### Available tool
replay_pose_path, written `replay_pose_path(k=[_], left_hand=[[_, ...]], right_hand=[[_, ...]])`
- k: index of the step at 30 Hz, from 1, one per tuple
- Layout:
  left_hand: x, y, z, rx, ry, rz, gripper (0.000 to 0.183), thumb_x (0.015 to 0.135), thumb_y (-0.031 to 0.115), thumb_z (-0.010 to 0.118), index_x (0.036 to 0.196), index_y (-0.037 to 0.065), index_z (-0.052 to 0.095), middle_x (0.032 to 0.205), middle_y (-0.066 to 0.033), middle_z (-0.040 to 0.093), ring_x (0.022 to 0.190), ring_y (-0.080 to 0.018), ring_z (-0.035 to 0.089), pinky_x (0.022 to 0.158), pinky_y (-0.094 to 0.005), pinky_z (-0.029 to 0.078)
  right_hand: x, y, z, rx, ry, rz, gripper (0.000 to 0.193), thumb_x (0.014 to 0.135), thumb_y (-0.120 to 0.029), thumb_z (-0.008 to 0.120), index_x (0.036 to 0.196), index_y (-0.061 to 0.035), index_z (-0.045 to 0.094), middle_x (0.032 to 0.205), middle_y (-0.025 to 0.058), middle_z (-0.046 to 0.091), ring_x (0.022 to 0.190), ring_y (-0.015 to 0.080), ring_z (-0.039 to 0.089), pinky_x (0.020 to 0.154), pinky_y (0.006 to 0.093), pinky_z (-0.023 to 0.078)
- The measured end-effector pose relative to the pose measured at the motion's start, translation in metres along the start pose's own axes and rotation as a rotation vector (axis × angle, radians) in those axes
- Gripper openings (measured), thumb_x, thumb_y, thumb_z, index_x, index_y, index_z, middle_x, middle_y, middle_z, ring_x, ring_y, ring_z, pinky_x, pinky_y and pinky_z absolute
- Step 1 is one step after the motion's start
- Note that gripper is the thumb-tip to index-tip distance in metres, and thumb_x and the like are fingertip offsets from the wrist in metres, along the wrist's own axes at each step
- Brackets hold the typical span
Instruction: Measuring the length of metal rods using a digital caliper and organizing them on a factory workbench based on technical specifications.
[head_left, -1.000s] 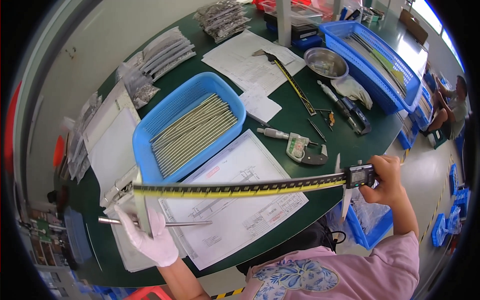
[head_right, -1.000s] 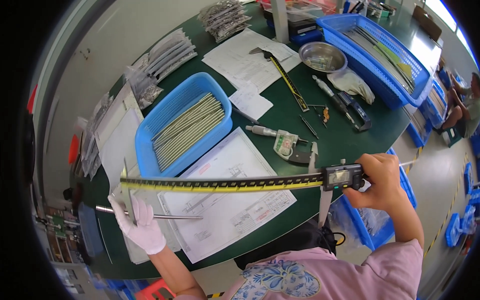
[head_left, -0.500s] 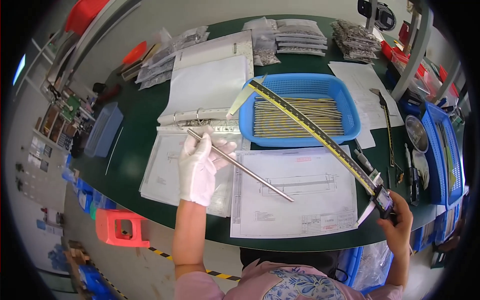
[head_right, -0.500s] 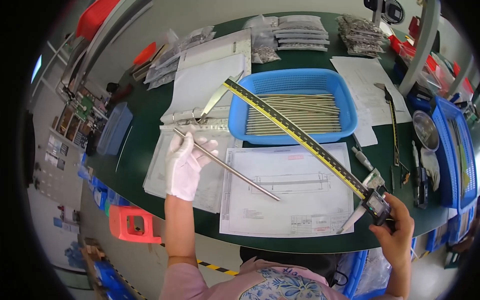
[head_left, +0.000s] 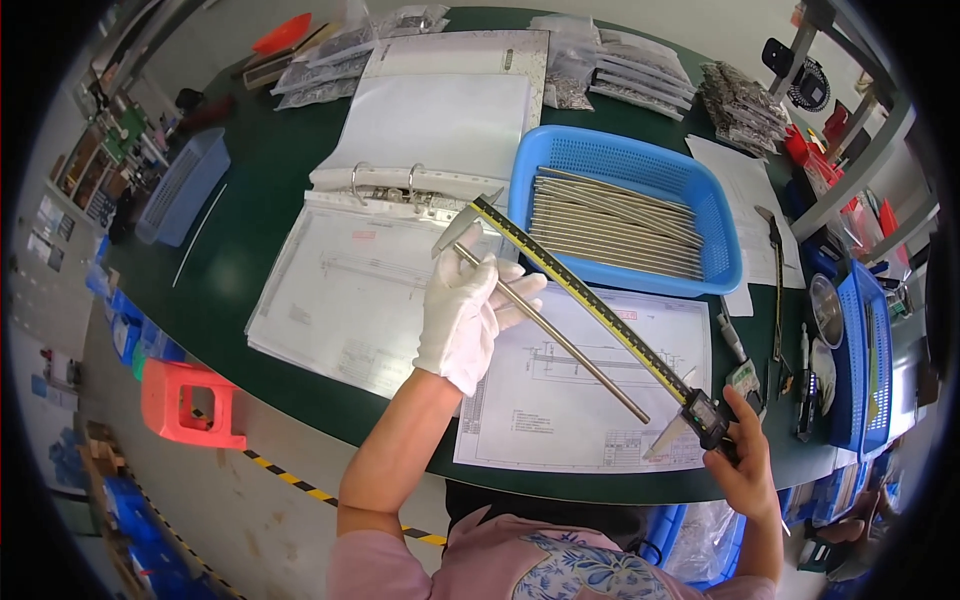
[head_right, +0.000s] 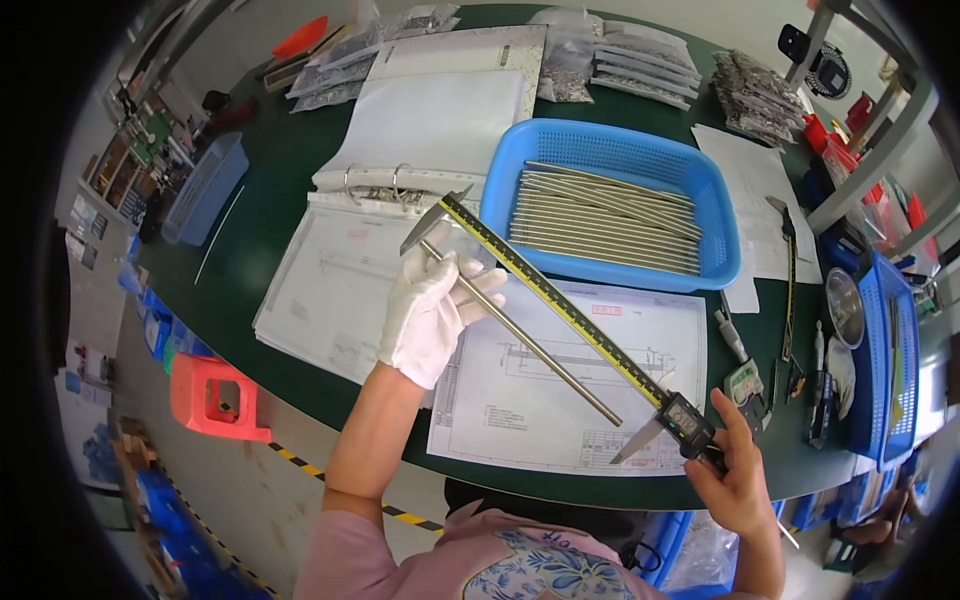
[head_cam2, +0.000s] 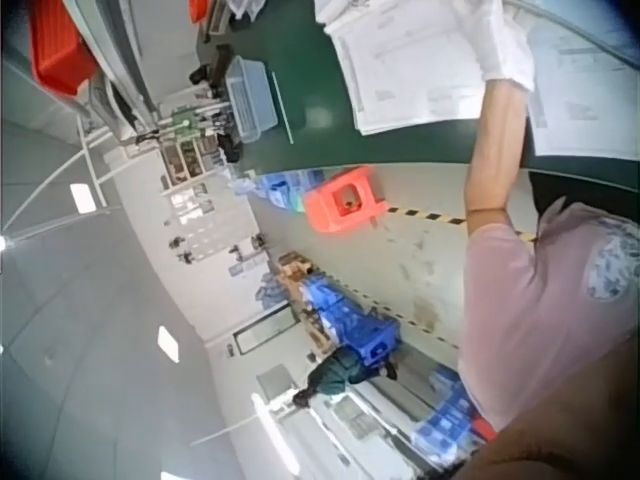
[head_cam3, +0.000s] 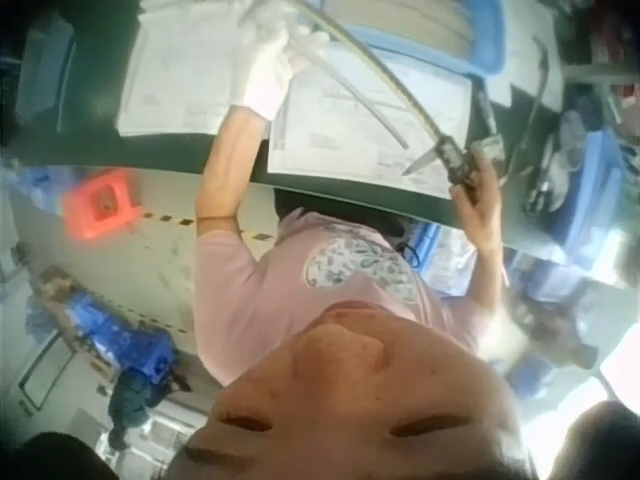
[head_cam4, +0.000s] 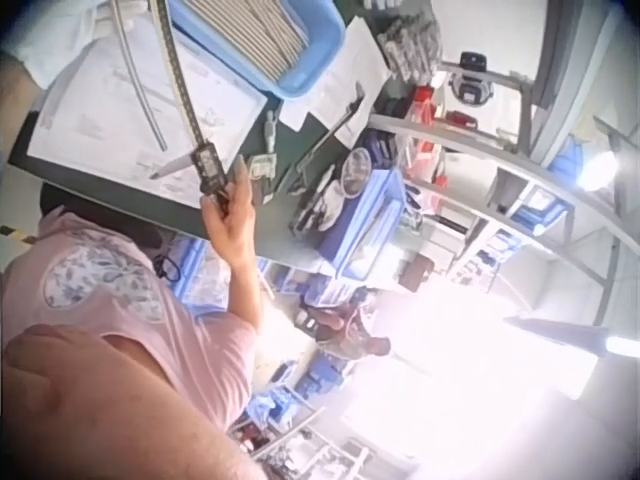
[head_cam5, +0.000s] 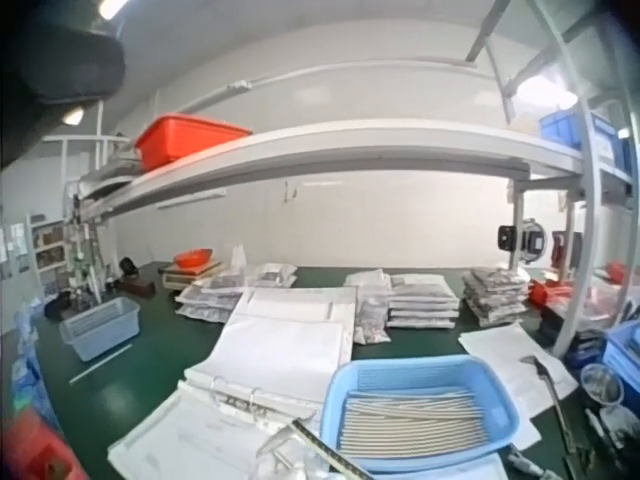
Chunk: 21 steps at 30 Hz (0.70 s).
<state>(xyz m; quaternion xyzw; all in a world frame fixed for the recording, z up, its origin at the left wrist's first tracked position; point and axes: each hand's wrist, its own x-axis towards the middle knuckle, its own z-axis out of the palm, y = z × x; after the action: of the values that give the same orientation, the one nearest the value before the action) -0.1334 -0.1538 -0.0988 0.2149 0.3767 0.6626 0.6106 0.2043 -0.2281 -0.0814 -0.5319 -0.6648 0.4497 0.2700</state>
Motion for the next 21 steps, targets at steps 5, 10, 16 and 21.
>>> replay_pose_path(k=[5,10,16,21], left_hand=[[-0.001,-0.003,-0.005,-0.034,0.013,-0.004,0.047,0.093,0.008,0.039,0.136,0.007,0.02,0.091,-0.0116,0.057,0.09,-0.0319,0.063,0.075,-0.0432,0.055],[-0.002,-0.004,-0.005,-0.034,0.041,-0.012,0.043,0.093,0.009,0.039,0.134,0.008,0.026,0.09,-0.0097,0.057,0.091,-0.031,0.063,0.075,-0.0434,0.055],[0.0,-0.003,-0.002,-0.033,0.055,-0.015,0.038,0.093,0.011,0.041,0.13,0.009,0.033,0.089,-0.007,0.057,0.091,-0.0299,0.063,0.075,-0.0431,0.055],[-0.002,-0.002,-0.003,-0.06,0.05,-0.005,0.038,0.093,0.012,0.042,0.131,0.01,0.034,0.089,-0.0067,0.058,0.091,-0.0291,0.063,0.075,-0.0432,0.056]], right_hand=[[-0.003,0.006,0.002,-0.027,-0.003,-0.008,0.073,0.069,0.004,0.056,0.136,0.0027,0.027,0.072,0.0031,0.056,0.058,0.0057,0.042,0.055,0.0195,0.033],[-0.001,0.007,0.005,-0.018,0.023,0.03,0.066,0.071,0.003,0.056,0.132,0.0039,0.033,0.072,0.0025,0.054,0.058,0.0056,0.041,0.054,0.02,0.033],[0.003,0.011,0.002,-0.119,-0.004,-0.052,0.059,0.072,0.001,0.057,0.128,0.0054,0.039,0.075,0.005,0.055,0.06,0.0065,0.042,0.056,0.0202,0.036],[0.004,0.011,0.002,-0.182,-0.001,-0.085,0.057,0.072,0.001,0.059,0.126,0.0064,0.041,0.08,0.0091,0.059,0.063,0.0094,0.049,0.061,0.0216,0.041]])
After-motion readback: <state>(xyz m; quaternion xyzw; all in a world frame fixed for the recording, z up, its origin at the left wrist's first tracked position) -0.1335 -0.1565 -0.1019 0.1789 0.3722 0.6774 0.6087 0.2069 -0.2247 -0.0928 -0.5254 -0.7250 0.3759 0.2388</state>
